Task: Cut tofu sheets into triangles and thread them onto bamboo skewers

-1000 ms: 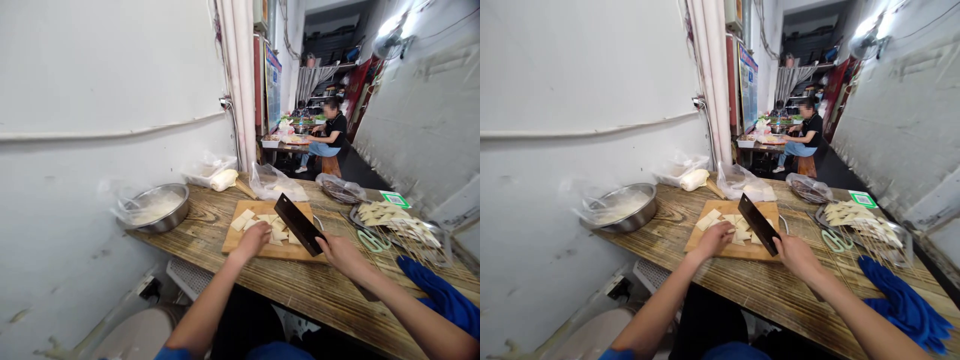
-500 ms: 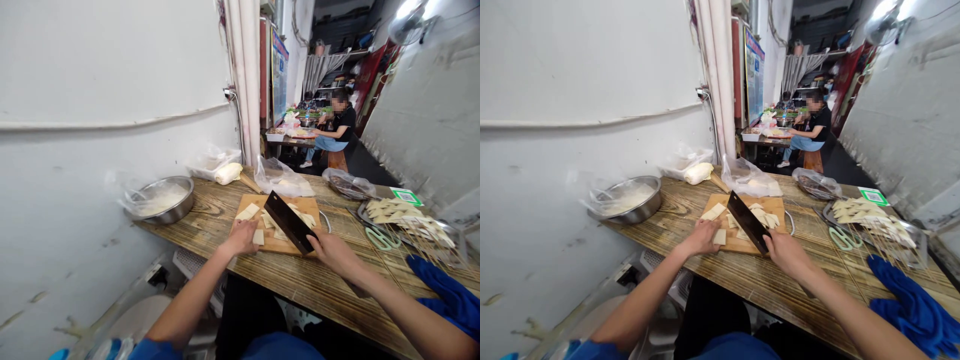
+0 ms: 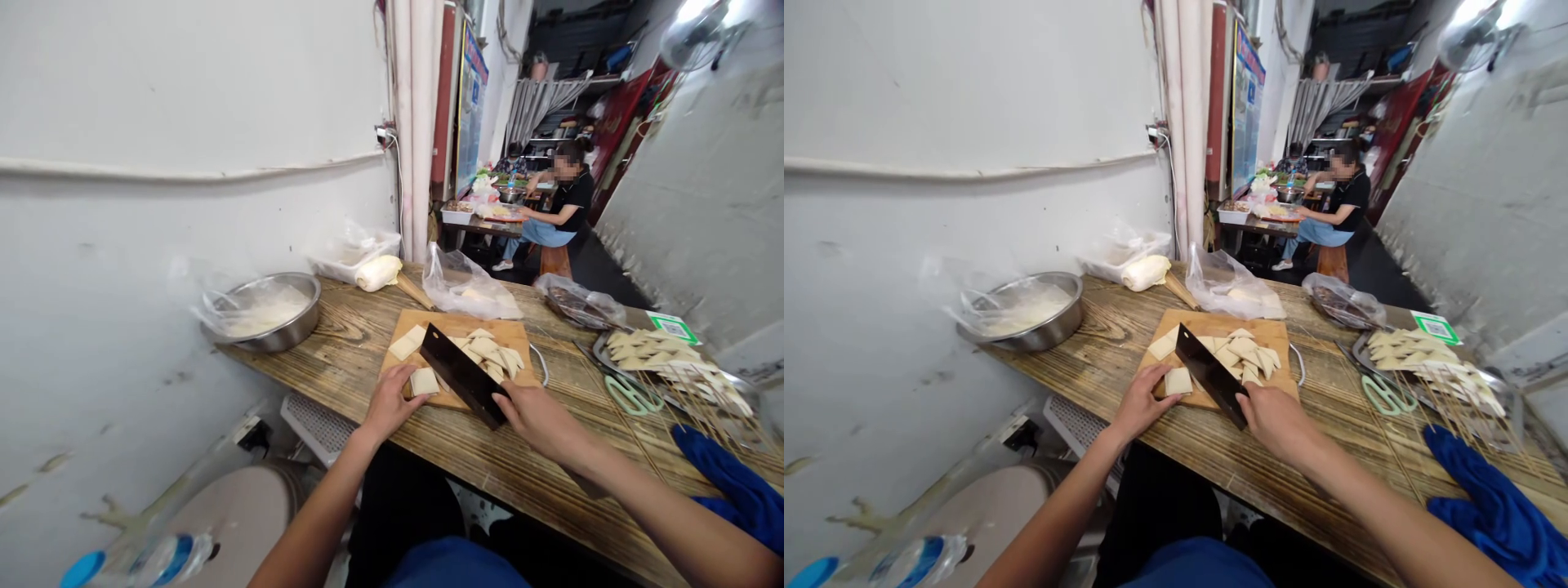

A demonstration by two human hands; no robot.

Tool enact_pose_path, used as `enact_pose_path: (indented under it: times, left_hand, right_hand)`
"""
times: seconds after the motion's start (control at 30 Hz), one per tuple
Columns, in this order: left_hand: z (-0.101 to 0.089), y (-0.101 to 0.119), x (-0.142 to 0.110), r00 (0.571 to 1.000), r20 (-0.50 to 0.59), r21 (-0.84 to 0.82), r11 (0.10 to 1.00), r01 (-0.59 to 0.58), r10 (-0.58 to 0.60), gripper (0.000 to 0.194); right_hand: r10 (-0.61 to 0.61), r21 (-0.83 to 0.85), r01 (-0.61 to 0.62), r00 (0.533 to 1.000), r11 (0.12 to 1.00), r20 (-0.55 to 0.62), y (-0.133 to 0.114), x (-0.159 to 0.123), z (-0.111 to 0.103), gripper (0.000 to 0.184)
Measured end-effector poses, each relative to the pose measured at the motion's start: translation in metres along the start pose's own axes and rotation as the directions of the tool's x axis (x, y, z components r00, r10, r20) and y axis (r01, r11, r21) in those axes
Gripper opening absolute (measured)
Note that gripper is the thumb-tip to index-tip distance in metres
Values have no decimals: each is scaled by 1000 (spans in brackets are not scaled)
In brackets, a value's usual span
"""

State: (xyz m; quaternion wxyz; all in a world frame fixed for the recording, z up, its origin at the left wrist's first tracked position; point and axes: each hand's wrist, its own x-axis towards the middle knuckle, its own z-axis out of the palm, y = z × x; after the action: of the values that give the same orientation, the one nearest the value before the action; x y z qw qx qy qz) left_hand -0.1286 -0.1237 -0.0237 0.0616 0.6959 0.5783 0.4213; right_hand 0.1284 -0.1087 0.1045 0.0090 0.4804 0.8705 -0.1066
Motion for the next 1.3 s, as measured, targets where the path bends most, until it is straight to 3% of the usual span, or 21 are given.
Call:
enact_pose_path:
  times: [0.23,0.33,0.5,0.63,0.83,1.3]
  left_hand:
    - [-6,-7,1,998,50,-59,997,-45,48,54]
    - [-7,-6,-3,997,-8,-37,996,-81,81,57]
    - [-1,-2,-11,947,-119,24,954,-299,300,29]
    - [3,-1,-14,913,-139,111,922,-370,383,26]
    - [5,-1,-16,904,-140,157,910,-383,405,26]
    - [7,-4,-19,932,-89,115,933,-340,351,28]
  right_hand:
    - [-9,10,9,1000,1000,-9,0,-4,4,31]
    - [-10,16,10,1000,1000,12,-4,-4,2,31]
    - [-45,20,44,998,999,34,-12,-1,0,30]
    - [-57,-30,59,997,998,45,-17,4,-5,30]
    - [-70,-98,79,993,992,95,-17,13,-12,31]
    - [-91,-93,104,986,990,140,-17,18,-13,29]
